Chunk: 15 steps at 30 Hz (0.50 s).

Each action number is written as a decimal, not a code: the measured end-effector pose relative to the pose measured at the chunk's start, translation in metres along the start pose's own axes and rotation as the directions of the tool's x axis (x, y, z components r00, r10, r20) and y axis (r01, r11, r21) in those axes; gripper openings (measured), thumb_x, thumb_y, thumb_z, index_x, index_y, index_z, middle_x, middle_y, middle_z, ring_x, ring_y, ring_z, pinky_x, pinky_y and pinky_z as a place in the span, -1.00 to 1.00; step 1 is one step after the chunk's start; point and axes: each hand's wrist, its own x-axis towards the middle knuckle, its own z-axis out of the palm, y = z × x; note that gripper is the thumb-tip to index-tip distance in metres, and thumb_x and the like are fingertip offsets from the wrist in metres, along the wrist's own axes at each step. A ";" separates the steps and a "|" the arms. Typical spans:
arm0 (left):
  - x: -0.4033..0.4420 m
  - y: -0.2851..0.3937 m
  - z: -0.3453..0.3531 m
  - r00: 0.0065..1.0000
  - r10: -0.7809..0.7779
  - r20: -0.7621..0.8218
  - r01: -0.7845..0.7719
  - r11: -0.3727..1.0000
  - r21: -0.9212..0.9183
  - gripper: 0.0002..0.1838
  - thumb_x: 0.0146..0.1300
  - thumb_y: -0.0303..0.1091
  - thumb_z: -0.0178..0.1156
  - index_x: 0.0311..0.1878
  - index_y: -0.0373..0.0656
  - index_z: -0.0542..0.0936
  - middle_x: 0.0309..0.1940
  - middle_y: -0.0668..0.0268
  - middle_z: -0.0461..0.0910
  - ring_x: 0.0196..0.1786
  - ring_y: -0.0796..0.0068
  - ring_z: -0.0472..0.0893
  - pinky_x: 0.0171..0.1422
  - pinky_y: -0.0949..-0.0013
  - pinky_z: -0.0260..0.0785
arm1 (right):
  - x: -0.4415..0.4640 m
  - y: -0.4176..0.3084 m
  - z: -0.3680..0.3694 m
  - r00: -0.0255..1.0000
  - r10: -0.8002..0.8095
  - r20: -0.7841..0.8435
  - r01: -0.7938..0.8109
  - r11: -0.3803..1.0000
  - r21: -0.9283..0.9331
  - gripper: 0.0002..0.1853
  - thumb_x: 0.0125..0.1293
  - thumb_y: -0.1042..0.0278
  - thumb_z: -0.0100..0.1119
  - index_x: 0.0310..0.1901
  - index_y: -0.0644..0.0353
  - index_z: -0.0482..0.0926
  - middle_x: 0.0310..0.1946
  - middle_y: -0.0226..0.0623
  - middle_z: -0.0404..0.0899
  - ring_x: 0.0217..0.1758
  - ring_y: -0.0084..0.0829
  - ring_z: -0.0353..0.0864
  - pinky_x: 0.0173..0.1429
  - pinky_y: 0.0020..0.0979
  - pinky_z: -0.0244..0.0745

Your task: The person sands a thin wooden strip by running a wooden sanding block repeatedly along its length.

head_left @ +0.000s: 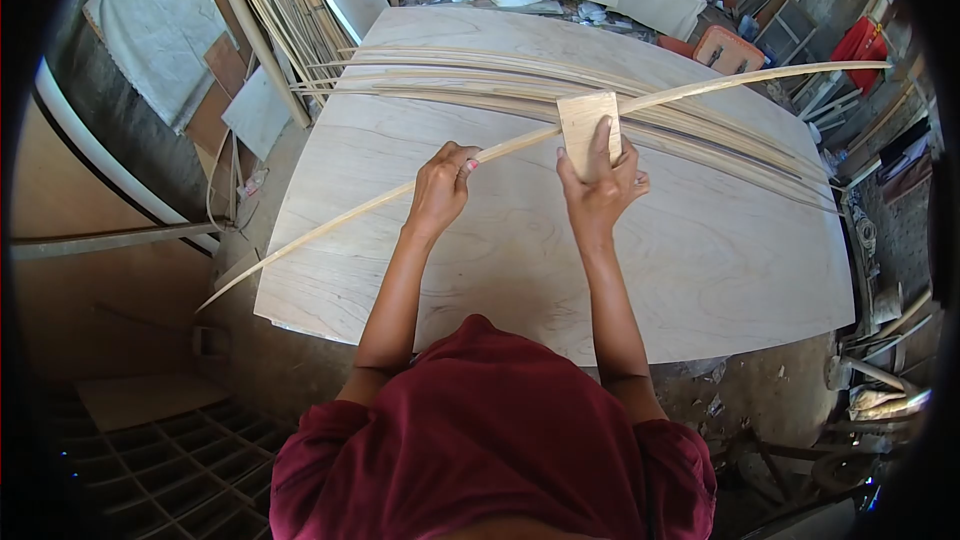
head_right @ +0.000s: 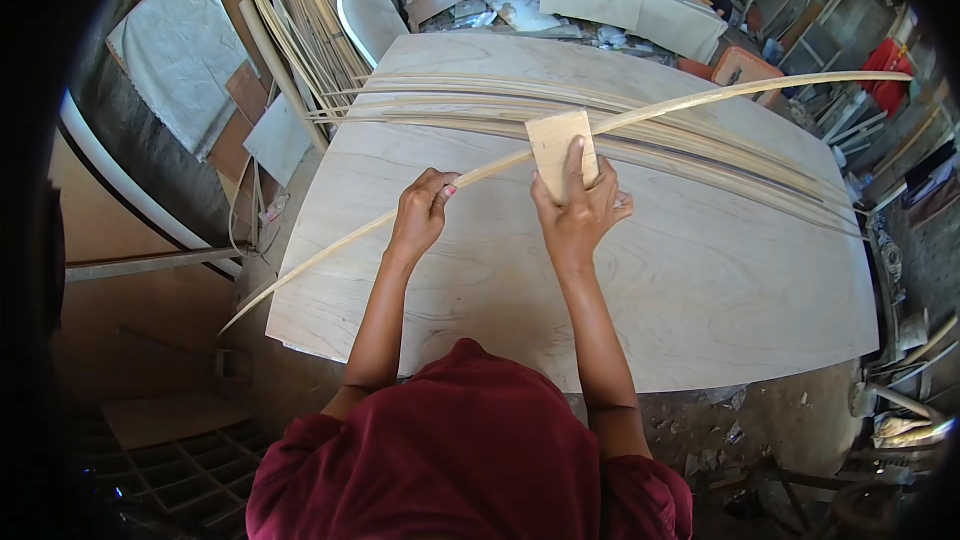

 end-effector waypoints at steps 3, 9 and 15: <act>0.002 0.000 0.002 0.999 0.000 0.034 0.001 1.000 -0.023 -0.77 0.13 -0.62 0.10 -0.13 -0.24 0.59 -0.36 0.10 0.53 -0.33 0.08 0.53 -0.22 0.22 0.37 | -0.019 -0.009 0.006 0.999 0.044 0.000 -0.044 0.998 0.050 -0.20 -0.17 0.11 0.44 0.24 -0.11 0.40 0.00 -0.09 0.39 0.01 -0.26 0.40 0.04 -0.05 -0.02; 0.004 -0.005 0.002 0.998 0.010 0.068 -0.005 0.997 -0.075 -0.68 0.09 -0.71 0.01 -0.11 -0.22 0.60 -0.27 0.09 0.58 -0.31 0.11 0.56 -0.17 0.26 0.41 | -0.037 -0.015 0.006 0.956 -0.226 0.189 0.228 0.974 0.015 -0.21 -0.15 0.11 0.44 0.23 -0.11 0.40 0.01 -0.10 0.37 0.01 -0.28 0.39 0.03 -0.06 -0.02; 0.008 0.005 -0.005 0.993 -0.036 0.112 0.043 0.997 -0.061 -0.62 0.06 -0.75 -0.03 -0.10 -0.21 0.60 -0.26 0.09 0.59 -0.29 0.12 0.57 -0.16 0.26 0.42 | 0.002 -0.002 -0.004 1.000 -0.021 -0.017 0.021 0.999 -0.036 -0.18 -0.15 0.16 0.44 0.25 0.02 0.37 0.00 -0.08 0.42 0.03 -0.29 0.40 -0.03 -0.20 -0.02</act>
